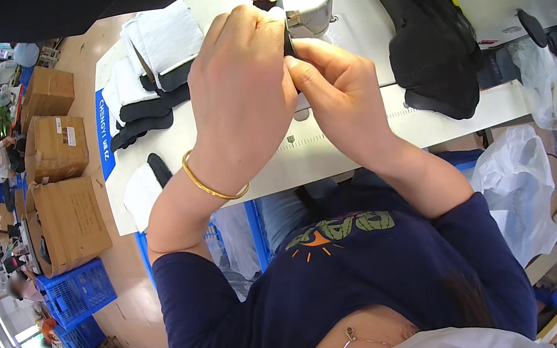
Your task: Sewing together various fabric and synthetic components of a shoe upper using an industrial sewing machine.
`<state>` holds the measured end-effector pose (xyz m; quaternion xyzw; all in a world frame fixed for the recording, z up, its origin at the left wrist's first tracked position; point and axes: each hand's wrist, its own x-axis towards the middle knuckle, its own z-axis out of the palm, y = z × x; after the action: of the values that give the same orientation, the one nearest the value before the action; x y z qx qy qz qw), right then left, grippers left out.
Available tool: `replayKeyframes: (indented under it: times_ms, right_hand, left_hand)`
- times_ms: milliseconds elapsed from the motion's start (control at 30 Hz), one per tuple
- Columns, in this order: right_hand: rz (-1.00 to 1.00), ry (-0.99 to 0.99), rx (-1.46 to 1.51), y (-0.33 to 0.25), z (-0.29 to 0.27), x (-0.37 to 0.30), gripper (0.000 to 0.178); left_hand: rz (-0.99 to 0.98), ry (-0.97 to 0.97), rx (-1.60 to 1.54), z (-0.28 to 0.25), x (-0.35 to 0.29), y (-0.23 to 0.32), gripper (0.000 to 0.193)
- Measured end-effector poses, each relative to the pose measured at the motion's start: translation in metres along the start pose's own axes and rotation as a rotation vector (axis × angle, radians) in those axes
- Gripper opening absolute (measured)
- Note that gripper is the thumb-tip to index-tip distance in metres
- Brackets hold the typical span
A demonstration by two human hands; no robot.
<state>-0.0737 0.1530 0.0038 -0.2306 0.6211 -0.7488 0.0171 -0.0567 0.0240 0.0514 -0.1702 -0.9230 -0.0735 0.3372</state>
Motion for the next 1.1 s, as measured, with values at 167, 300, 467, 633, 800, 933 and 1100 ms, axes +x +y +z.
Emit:
replayKeyframes:
  times_ms: [167,300,467,633,800,933,1100]
  right_hand:
    - [0.06,-0.025,0.006,-0.005,-0.008,-0.002,0.02]
    - [0.052,-0.002,0.098,-0.006,-0.009,-0.005,0.021]
    - [0.042,-0.045,0.025,-0.008,-0.014,-0.006,0.022]
    - [0.038,-0.037,0.039,-0.006,-0.013,-0.006,0.023]
    - [0.073,-0.033,0.05,-0.006,-0.014,-0.006,0.022]
    - [0.051,-0.018,0.066,-0.008,-0.011,-0.003,0.022]
    - [0.029,-0.021,0.048,-0.006,-0.014,0.002,0.021]
  left_hand:
    - [-0.102,0.188,-0.286,0.007,-0.016,-0.001,0.024]
    - [-0.001,0.211,-0.198,0.012,-0.023,0.003,0.036]
    - [0.055,0.212,-0.146,0.011,-0.024,0.003,0.04]
    - [0.085,0.205,-0.09,0.011,-0.025,0.003,0.039]
    - [0.002,0.153,-0.114,0.007,-0.023,0.012,0.043]
    - [0.009,0.16,-0.094,0.006,-0.021,0.011,0.043]
    - [0.054,0.179,-0.045,0.008,-0.016,0.009,0.037]
